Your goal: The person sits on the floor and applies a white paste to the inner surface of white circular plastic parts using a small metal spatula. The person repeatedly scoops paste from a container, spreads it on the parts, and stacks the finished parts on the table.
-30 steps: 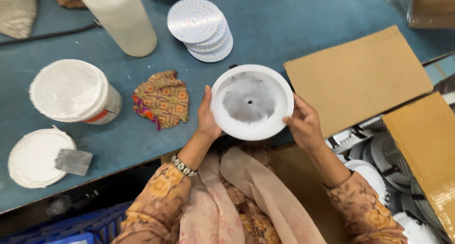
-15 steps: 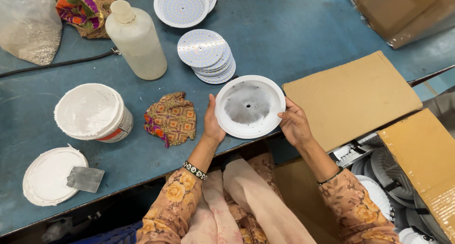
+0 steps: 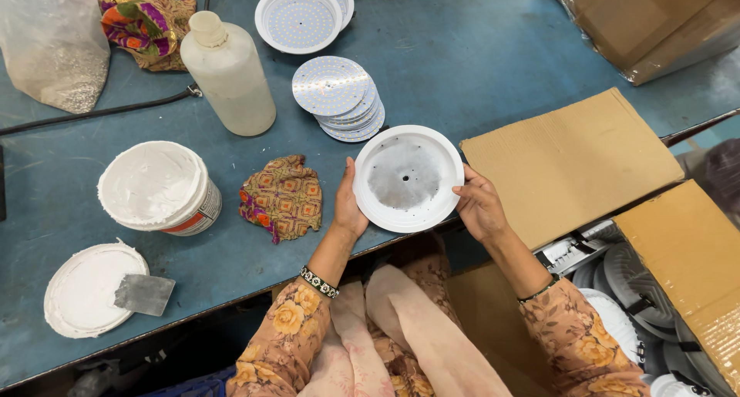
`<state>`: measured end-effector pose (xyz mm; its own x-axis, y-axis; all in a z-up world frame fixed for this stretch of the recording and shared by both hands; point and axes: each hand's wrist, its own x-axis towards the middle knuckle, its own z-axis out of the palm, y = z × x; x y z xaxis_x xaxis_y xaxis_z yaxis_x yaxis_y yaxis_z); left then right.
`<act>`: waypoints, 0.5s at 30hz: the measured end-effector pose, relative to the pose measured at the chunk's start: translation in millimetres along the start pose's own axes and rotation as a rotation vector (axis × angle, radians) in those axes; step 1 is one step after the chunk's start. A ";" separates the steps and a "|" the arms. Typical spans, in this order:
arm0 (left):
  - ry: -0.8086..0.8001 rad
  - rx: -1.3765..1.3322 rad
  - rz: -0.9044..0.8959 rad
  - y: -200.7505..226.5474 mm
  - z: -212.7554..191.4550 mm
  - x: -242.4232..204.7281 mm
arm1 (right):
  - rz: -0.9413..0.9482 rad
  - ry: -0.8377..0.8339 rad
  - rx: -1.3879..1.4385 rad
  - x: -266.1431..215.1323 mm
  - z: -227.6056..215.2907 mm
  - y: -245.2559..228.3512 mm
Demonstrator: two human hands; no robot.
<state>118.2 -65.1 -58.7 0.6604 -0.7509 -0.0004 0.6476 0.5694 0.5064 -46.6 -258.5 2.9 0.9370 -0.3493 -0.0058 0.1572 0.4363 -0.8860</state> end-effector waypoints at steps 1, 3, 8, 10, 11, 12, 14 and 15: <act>-0.005 -0.001 -0.002 0.1 -0.5 0.2 | 0.000 0.000 0.000 0.3 -0.3 0.2; -0.015 -0.003 -0.008 -0.7 -1.1 0.1 | 0.000 0.000 0.003 0.1 -1.5 0.6; -0.019 0.024 0.016 -2.2 -3.1 0.0 | -0.002 -0.013 0.010 1.6 -7.4 4.4; -0.017 0.006 0.031 -2.0 -3.4 0.4 | -0.006 -0.022 0.015 2.3 -9.9 5.8; -0.022 -0.017 0.042 -1.8 -3.4 0.6 | -0.008 -0.026 0.018 2.2 -10.8 6.6; -0.025 -0.039 0.053 -1.4 -3.6 0.2 | -0.007 -0.019 0.023 1.9 -11.5 7.3; -0.029 -0.093 0.035 0.1 -3.6 0.5 | -0.003 -0.004 0.033 2.6 -12.1 7.9; -0.031 -0.120 0.027 1.0 -3.6 0.5 | -0.006 0.020 0.042 2.9 -11.9 8.2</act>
<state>120.5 -63.7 -61.3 0.6673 -0.7437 0.0393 0.6719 0.6239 0.3991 -46.3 -265.8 -9.8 0.9294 -0.3688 -0.0100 0.1766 0.4684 -0.8657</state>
